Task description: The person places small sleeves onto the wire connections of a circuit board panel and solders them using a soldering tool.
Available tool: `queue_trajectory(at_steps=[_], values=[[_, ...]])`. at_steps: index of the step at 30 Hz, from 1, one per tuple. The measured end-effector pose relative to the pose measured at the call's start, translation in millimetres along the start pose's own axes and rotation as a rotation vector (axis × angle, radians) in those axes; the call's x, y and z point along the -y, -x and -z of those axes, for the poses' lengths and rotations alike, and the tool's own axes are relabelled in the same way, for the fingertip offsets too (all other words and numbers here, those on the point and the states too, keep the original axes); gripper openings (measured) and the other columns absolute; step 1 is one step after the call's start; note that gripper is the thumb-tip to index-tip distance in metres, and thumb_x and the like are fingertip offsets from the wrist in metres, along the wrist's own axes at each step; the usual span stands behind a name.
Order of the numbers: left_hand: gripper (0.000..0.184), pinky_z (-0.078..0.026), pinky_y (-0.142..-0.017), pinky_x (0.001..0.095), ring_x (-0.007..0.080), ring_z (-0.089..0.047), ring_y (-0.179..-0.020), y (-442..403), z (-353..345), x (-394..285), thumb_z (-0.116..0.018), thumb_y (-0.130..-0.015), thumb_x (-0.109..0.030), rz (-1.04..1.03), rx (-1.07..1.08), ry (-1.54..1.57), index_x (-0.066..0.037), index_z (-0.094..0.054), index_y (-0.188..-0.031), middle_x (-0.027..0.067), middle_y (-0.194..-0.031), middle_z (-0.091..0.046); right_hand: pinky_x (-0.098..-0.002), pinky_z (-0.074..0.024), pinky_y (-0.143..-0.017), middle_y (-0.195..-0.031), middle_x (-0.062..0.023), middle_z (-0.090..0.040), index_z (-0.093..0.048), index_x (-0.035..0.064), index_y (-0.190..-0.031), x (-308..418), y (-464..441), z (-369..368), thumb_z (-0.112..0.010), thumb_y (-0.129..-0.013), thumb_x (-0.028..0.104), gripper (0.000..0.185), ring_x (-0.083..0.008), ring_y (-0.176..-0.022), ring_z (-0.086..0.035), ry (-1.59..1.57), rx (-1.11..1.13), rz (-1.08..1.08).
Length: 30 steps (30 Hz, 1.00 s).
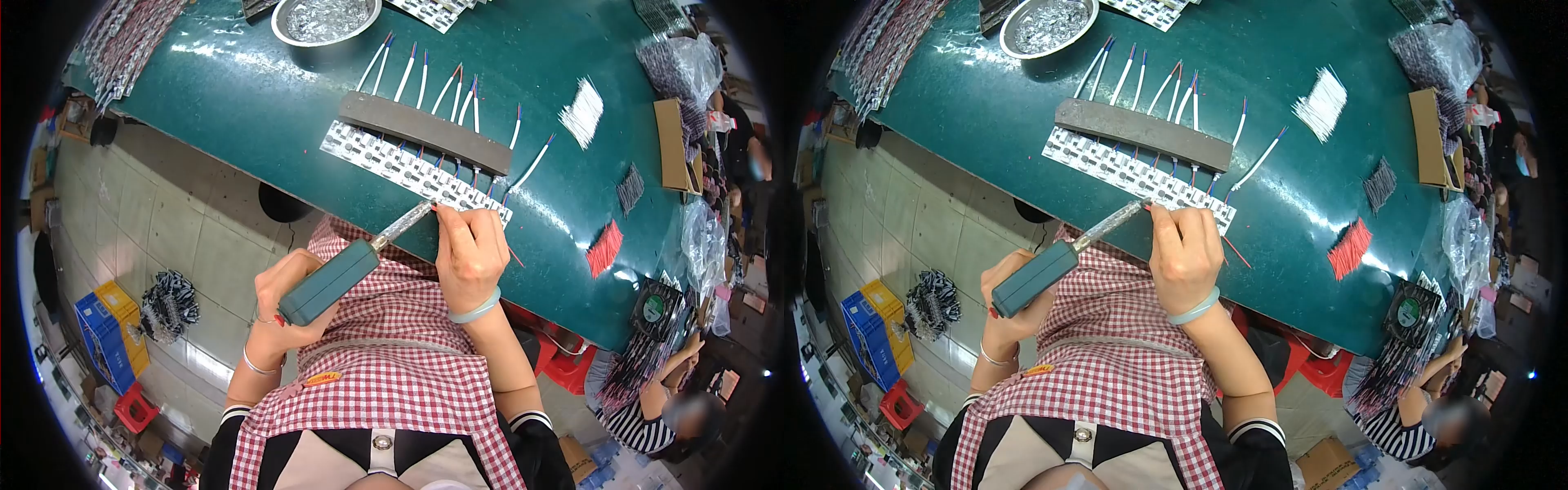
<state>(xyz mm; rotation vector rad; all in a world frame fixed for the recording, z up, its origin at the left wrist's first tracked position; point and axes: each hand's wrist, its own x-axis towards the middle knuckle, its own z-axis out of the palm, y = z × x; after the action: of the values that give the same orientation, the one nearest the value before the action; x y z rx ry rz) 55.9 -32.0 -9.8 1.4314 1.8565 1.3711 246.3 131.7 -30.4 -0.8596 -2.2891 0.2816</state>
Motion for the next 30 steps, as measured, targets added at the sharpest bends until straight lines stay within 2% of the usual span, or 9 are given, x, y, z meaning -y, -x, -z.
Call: queue_trajectory(at_steps=[1, 4, 10, 13, 16, 20, 30], values=[[0.016, -0.048, -0.058, 0.0315, 0.0241, -0.063, -0.063, 0.2, 0.4, 0.8, -0.077, -0.076, 0.002, -0.015, -0.005, -0.002, 0.006, -0.069, -0.089, 0.0125, -0.079, -0.065, -0.0376, -0.0473, -0.063, -0.081, -0.0089, -0.057, -0.073, -0.0001, -0.102, 0.0, -0.1, 0.3, -0.077, -0.077, -0.008, 0.026, -0.026, -0.073, -0.057, -0.001, 0.004, -0.003], [0.022, -0.053, -0.06, 0.0318, 0.0258, -0.068, -0.067, 3.9, 5.3, 1.8, -0.072, -0.063, 0.006, -0.012, -0.035, 0.013, 0.006, -0.069, -0.084, 0.0136, -0.079, -0.067, -0.0377, -0.0476, -0.063, -0.081, -0.0089, -0.057, -0.073, -0.0001, -0.101, 0.4, 0.0, 0.3, -0.077, -0.077, -0.008, 0.026, -0.0261, -0.074, -0.057, 0.0, 0.006, -0.011], [0.023, -0.057, -0.063, 0.0335, 0.0281, -0.072, -0.072, 4.0, 6.6, -2.9, -0.073, -0.066, 0.006, -0.001, -0.047, 0.015, 0.007, -0.071, -0.089, 0.0155, -0.085, -0.07, -0.0376, -0.0474, -0.063, -0.08, -0.0087, -0.057, -0.074, 0.0004, -0.1, 1.8, -2.3, 0.0, -0.077, -0.076, -0.008, 0.025, -0.026, -0.074, -0.057, -0.013, -0.001, -0.019], [0.025, -0.05, -0.067, 0.0292, 0.0189, -0.064, -0.073, 9.2, 5.5, 1.8, -0.075, -0.077, 0.003, 0.012, -0.047, 0.068, 0.008, -0.071, -0.101, 0.0122, -0.088, -0.068, -0.0371, -0.0459, -0.062, -0.079, -0.0082, -0.056, -0.074, 0.0006, -0.099, 5.0, -3.2, 3.9, -0.078, -0.075, -0.008, 0.026, -0.0255, -0.073, -0.056, -0.007, -0.018, -0.03], [0.024, -0.059, -0.068, 0.0335, 0.0296, -0.075, -0.078, 10.3, 7.6, -1.0, -0.078, -0.069, 0.004, 0.066, -0.076, 0.053, 0.007, -0.073, -0.092, 0.0169, -0.092, -0.073, -0.0368, -0.0442, -0.06, -0.079, -0.0079, -0.055, -0.074, 0.0006, -0.099, 12.9, -6.9, 7.1, -0.079, -0.073, -0.009, 0.028, -0.0249, -0.072, -0.055, -0.037, -0.03, -0.032], [0.025, -0.06, -0.069, 0.0337, 0.0297, -0.075, -0.08, 11.1, 8.1, -2.2, -0.077, -0.07, 0.006, 0.081, -0.088, 0.036, 0.007, -0.072, -0.094, 0.0172, -0.093, -0.073, -0.0375, -0.0437, -0.06, -0.078, -0.0076, -0.055, -0.074, 0.0007, -0.099, 14.8, -9.5, -0.9, -0.078, -0.073, -0.011, 0.028, -0.0249, -0.07, -0.055, -0.118, -0.056, -0.03], [0.029, -0.059, -0.071, 0.0326, 0.0288, -0.074, -0.079, 15.1, 10.2, 7.6, -0.072, -0.067, 0.007, 0.061, -0.07, 0.018, 0.01, -0.07, -0.095, 0.0194, -0.092, -0.073, -0.0364, -0.0451, -0.058, -0.076, -0.0069, -0.053, -0.074, 0.0031, -0.098, 11.6, -9.2, -13.7, -0.078, -0.071, -0.01, 0.03, -0.0239, -0.07, -0.056, -0.083, -0.019, -0.029]])
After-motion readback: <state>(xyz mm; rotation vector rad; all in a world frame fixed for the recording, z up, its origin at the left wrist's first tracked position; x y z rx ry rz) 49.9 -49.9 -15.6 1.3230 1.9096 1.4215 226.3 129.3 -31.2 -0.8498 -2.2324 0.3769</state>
